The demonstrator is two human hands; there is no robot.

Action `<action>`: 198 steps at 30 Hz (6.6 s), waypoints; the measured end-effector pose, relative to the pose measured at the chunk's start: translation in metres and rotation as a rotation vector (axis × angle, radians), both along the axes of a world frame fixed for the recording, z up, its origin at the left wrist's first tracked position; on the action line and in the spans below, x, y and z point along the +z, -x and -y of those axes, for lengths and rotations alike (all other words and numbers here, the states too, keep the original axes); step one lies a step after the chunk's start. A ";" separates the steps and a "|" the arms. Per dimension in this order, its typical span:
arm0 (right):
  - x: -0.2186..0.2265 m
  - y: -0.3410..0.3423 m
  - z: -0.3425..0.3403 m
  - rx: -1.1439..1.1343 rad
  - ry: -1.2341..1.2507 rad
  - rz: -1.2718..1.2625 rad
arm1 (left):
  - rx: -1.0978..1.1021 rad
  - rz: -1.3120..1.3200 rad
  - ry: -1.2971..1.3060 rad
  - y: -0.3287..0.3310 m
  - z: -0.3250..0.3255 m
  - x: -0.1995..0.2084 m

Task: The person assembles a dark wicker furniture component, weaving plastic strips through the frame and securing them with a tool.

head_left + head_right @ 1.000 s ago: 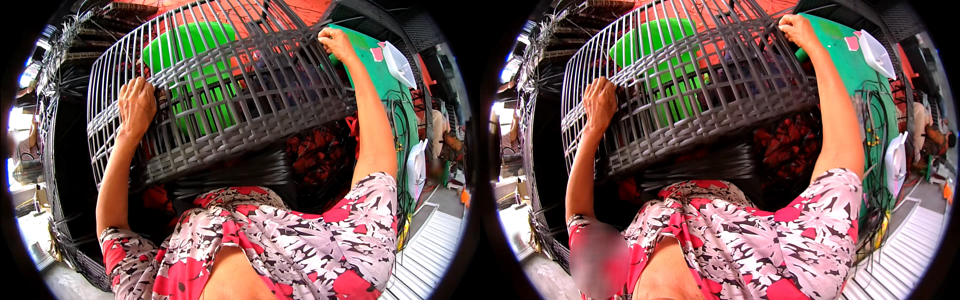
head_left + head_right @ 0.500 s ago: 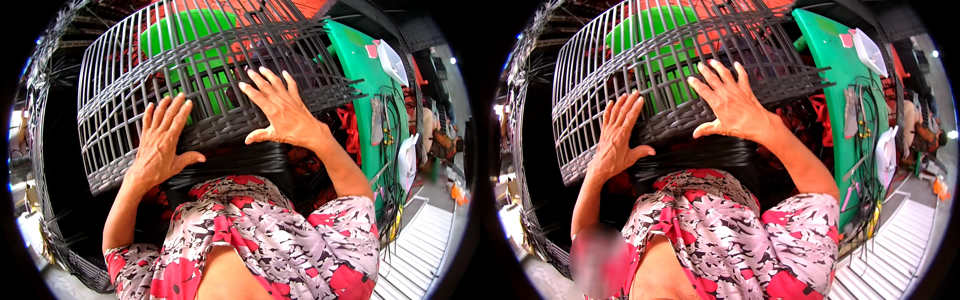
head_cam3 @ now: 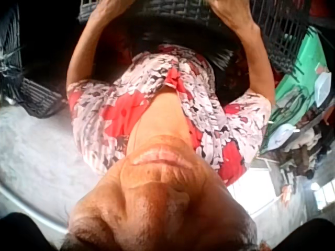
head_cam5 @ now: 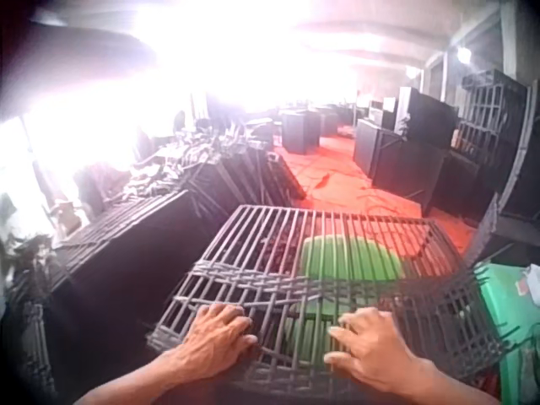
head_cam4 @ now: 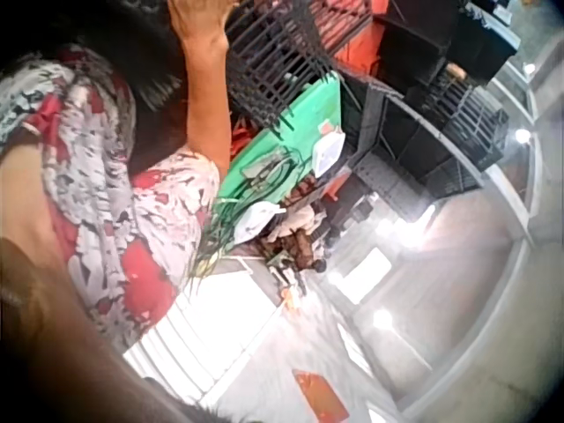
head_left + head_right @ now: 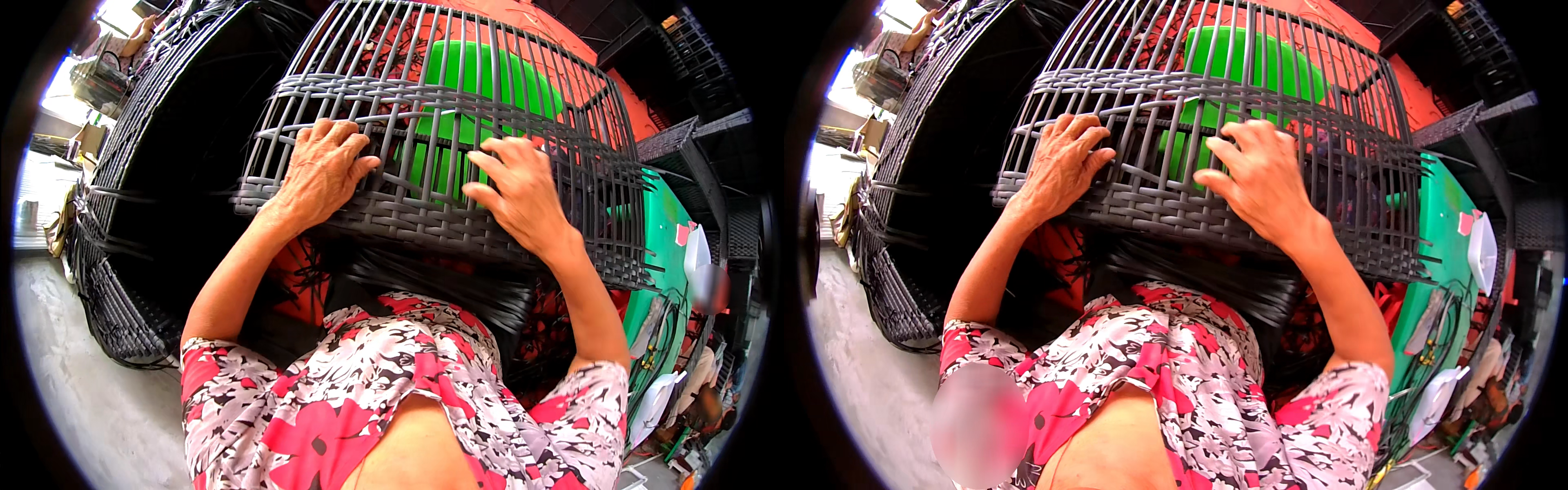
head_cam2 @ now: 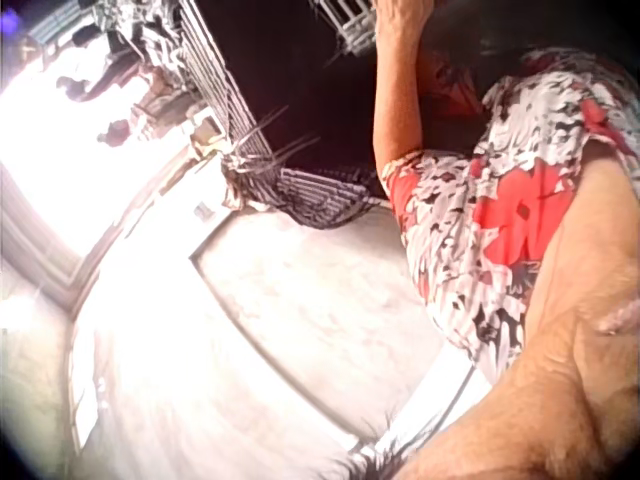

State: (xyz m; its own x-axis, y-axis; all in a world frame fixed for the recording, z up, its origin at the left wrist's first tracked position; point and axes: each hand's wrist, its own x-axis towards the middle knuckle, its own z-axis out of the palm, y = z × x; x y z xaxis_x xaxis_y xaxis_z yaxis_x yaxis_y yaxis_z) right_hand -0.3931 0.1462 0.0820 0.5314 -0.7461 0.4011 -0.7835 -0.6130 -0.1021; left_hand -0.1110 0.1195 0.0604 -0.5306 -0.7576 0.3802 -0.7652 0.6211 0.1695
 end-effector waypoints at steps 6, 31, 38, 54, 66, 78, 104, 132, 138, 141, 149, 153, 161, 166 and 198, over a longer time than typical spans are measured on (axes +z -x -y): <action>-0.031 0.014 0.065 -0.019 0.032 0.009 | -0.039 0.016 -0.062 -0.025 0.035 -0.006; -0.018 -0.169 0.036 0.287 -0.102 0.010 | 0.225 -0.360 -0.158 -0.115 0.023 -0.032; -0.025 -0.173 0.027 0.280 -0.133 0.069 | 0.244 -0.265 -0.070 -0.118 0.008 -0.023; -0.041 -0.185 0.111 0.182 -0.006 -0.037 | 0.178 -0.743 -0.417 -0.128 0.068 -0.063; -0.014 -0.115 0.002 0.190 -0.260 -0.065 | -0.038 -0.365 -0.352 -0.108 0.004 -0.018; -0.003 -0.020 -0.007 -0.174 -0.042 0.061 | -0.111 -0.432 -0.270 -0.013 -0.008 0.038; -0.035 0.135 0.031 -0.660 -0.021 -0.065 | -0.653 -0.071 -0.188 0.213 0.082 0.001; -0.053 0.280 0.070 -1.022 -0.319 1.992 | -0.512 -0.295 -0.091 0.217 0.080 -0.005; -0.093 0.283 0.067 -0.608 -0.268 1.697 | 0.238 -0.615 -0.194 0.011 0.099 0.001; -0.128 0.363 0.075 -0.807 -0.485 1.792 | 0.458 -1.077 -0.351 -0.065 0.095 0.007; -0.162 0.481 0.069 -0.889 -0.461 1.730 | 0.778 -0.986 -0.521 -0.141 0.088 -0.032; -0.166 0.481 0.072 -0.920 -0.335 1.760 | 0.920 -1.147 -0.708 -0.162 0.115 -0.057; -0.165 0.483 0.062 -0.936 -0.373 1.774 | 0.905 -1.853 -1.084 -0.177 0.149 -0.075; -0.165 0.471 0.063 -0.887 -0.394 1.799 | 0.686 -2.005 -1.115 -0.181 0.136 -0.069; -0.088 0.317 0.031 -0.992 -0.145 1.915 | 0.486 -1.735 -1.130 -0.300 0.201 -0.170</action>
